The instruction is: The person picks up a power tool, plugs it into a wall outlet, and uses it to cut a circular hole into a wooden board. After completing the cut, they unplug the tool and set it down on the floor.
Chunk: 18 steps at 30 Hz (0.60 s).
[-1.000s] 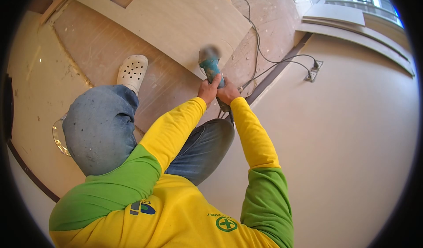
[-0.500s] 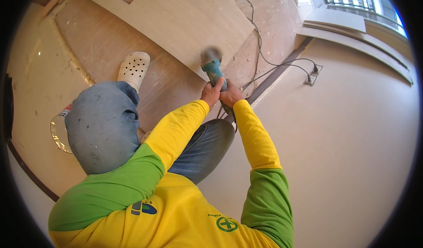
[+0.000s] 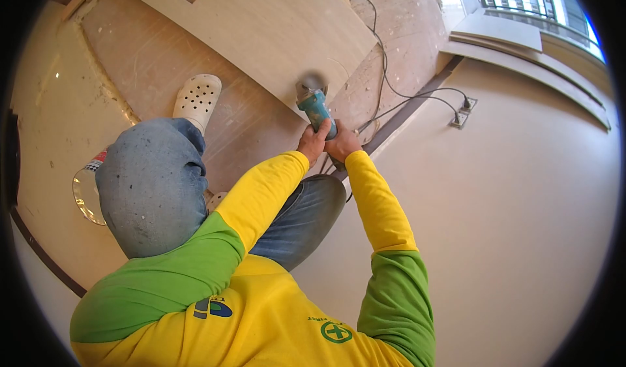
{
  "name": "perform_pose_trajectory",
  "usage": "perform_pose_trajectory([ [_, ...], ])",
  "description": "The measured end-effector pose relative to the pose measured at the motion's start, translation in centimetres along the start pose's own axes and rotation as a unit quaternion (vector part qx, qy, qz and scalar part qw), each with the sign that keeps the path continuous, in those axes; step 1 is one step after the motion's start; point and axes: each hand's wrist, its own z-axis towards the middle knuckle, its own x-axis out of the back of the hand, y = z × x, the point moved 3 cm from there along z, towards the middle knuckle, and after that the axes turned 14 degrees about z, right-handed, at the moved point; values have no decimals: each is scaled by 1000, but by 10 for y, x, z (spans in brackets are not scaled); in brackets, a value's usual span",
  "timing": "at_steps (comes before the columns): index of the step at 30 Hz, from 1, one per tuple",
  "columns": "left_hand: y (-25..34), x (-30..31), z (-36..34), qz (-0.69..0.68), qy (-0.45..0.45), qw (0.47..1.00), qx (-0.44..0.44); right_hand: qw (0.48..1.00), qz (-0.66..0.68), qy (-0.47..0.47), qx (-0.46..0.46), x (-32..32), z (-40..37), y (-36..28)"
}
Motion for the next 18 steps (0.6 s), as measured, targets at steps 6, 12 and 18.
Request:
perform_pose_trajectory([
  [6, -8, -1, 1, -10, -2, 1000, -2, 1000, 13, -6, -10, -1, -4, -1],
  [12, -8, -2, -5, -50, -9, 999, -13, 1000, 8, -11, 3, -4, -3, 8],
  [18, -13, -6, -18, -40, -18, 999, -2, 1000, -29, -7, 2, -1, -21, 4],
])
